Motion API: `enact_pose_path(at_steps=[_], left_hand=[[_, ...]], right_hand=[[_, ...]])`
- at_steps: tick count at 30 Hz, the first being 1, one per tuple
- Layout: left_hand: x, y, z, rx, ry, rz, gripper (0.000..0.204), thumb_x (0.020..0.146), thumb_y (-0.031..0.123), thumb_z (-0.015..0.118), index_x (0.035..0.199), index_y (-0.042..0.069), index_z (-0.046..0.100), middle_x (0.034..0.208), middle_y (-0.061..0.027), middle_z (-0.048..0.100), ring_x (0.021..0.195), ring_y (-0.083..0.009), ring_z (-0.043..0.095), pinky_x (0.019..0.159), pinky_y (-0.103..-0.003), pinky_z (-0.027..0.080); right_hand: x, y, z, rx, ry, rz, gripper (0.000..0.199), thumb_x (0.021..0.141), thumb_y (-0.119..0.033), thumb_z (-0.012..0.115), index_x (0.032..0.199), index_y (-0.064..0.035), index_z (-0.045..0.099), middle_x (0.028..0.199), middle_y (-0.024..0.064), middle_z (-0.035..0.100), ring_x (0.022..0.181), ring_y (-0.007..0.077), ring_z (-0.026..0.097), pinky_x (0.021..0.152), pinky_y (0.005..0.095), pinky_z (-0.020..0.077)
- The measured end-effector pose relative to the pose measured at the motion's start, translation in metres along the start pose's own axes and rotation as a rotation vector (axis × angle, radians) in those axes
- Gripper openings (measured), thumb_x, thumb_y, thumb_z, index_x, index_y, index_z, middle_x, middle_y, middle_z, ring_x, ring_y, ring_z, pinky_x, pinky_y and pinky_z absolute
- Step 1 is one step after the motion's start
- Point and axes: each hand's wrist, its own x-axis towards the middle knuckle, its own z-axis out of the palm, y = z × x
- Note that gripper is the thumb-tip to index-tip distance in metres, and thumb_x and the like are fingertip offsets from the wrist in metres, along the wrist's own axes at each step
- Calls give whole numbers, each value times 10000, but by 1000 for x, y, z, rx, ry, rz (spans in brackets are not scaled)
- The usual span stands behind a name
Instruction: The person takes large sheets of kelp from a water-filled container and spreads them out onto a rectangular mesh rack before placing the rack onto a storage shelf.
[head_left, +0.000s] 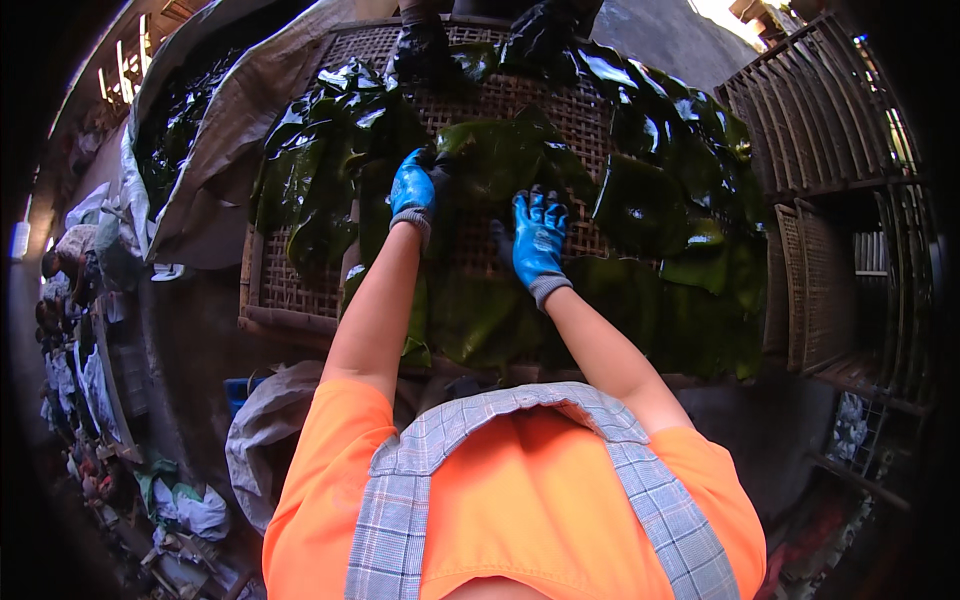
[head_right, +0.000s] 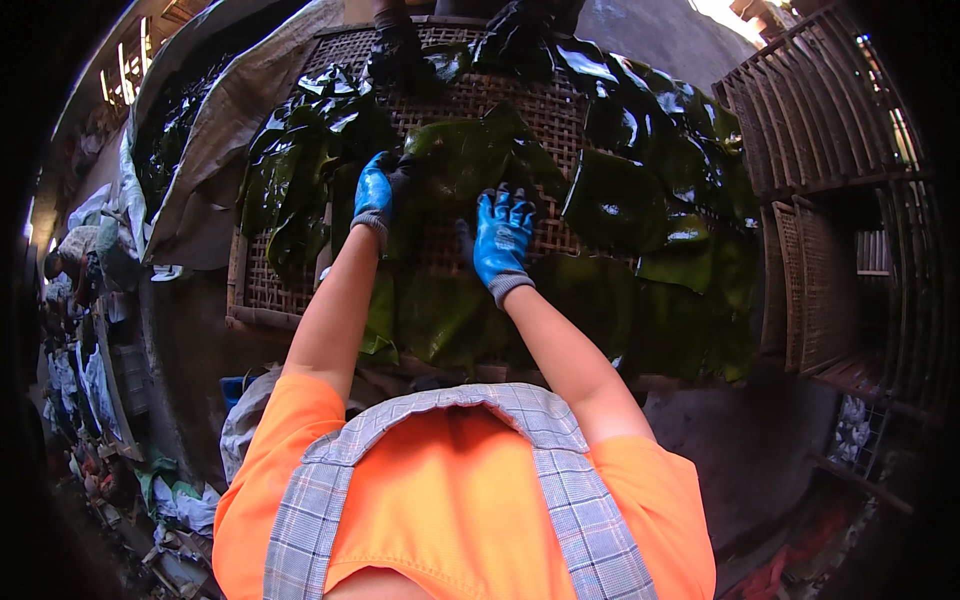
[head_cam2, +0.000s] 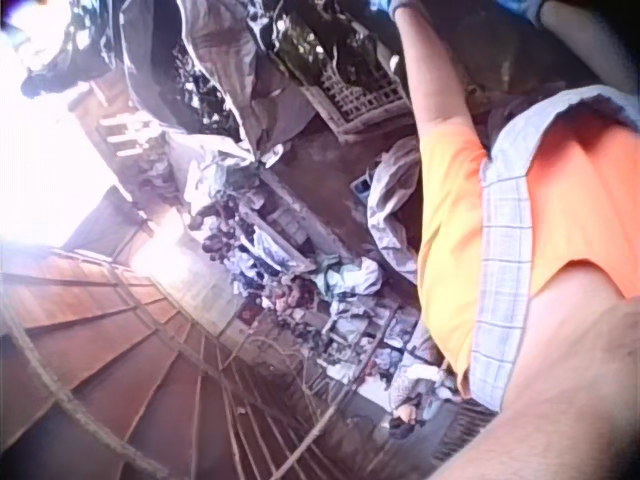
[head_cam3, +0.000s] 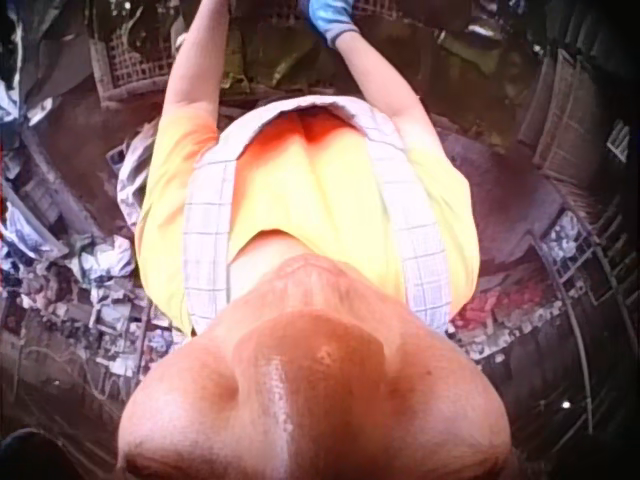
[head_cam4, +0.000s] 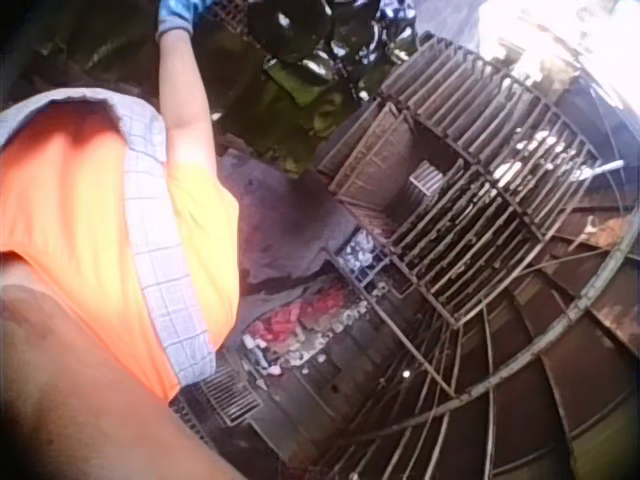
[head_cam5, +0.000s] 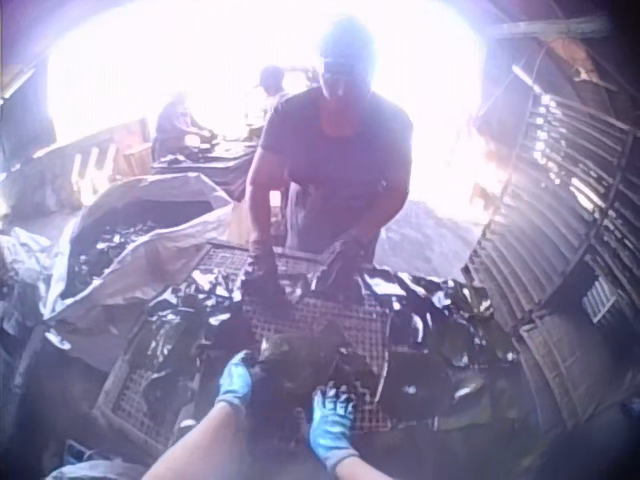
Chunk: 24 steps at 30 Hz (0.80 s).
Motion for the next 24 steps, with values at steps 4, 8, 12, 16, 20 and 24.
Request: enact_pose_path(at_steps=[4, 8, 12, 16, 20, 24], left_hand=[[10, 27, -35, 1109, 155, 263, 286, 832, 248, 653, 1032, 45, 626, 936, -160, 670, 789, -350, 603, 773, -345, 479], [-16, 57, -42, 862, -43, 322, 258, 907, 118, 553, 1128, -9, 595, 1021, -81, 658, 955, -151, 587, 874, -270, 448], [-16, 16, -70, 298, -129, 214, 321, 894, -17, 513, 1214, -6, 545, 1126, -88, 619, 1015, -153, 572, 919, -277, 441], [-83, 37, -43, 246, 36, 259, 293, 838, 0, 582, 1131, -4, 599, 1062, -85, 646, 949, -176, 598, 864, -302, 473], [-112, 45, -45, 1245, -106, 774, 339, 789, 18, 521, 1111, 66, 619, 1114, -125, 619, 1023, -312, 583, 912, -369, 458], [-110, 34, -27, 1411, -158, 798, 414, 736, 63, 554, 1148, 88, 588, 1192, -110, 576, 1123, -323, 514, 963, -432, 400]], right_hand=[[47, -3, -9, 112, -169, -203, 619, 800, -373, 621, 1347, -153, 433, 1435, 156, 347, 1339, 369, 277, 1119, 478, 174], [109, -25, -51, 530, -506, 286, 304, 788, -296, 633, 1055, -151, 643, 1116, 126, 623, 1105, 331, 527, 1003, 424, 349], [122, -72, -43, 273, 29, -384, 532, 782, -318, 670, 1250, -106, 532, 1199, 157, 566, 1133, 307, 522, 973, 410, 391], [118, -83, 15, -80, -214, -293, 534, 795, -253, 601, 1293, -117, 466, 1276, 139, 501, 1159, 331, 489, 966, 445, 401], [141, -79, 14, 95, -256, -412, 406, 767, -126, 583, 1172, -151, 571, 1173, 103, 578, 1021, 307, 575, 853, 411, 493], [164, -66, 6, 277, -528, -264, 343, 774, -157, 597, 1109, -216, 638, 1155, 93, 612, 1030, 288, 588, 870, 392, 489]])
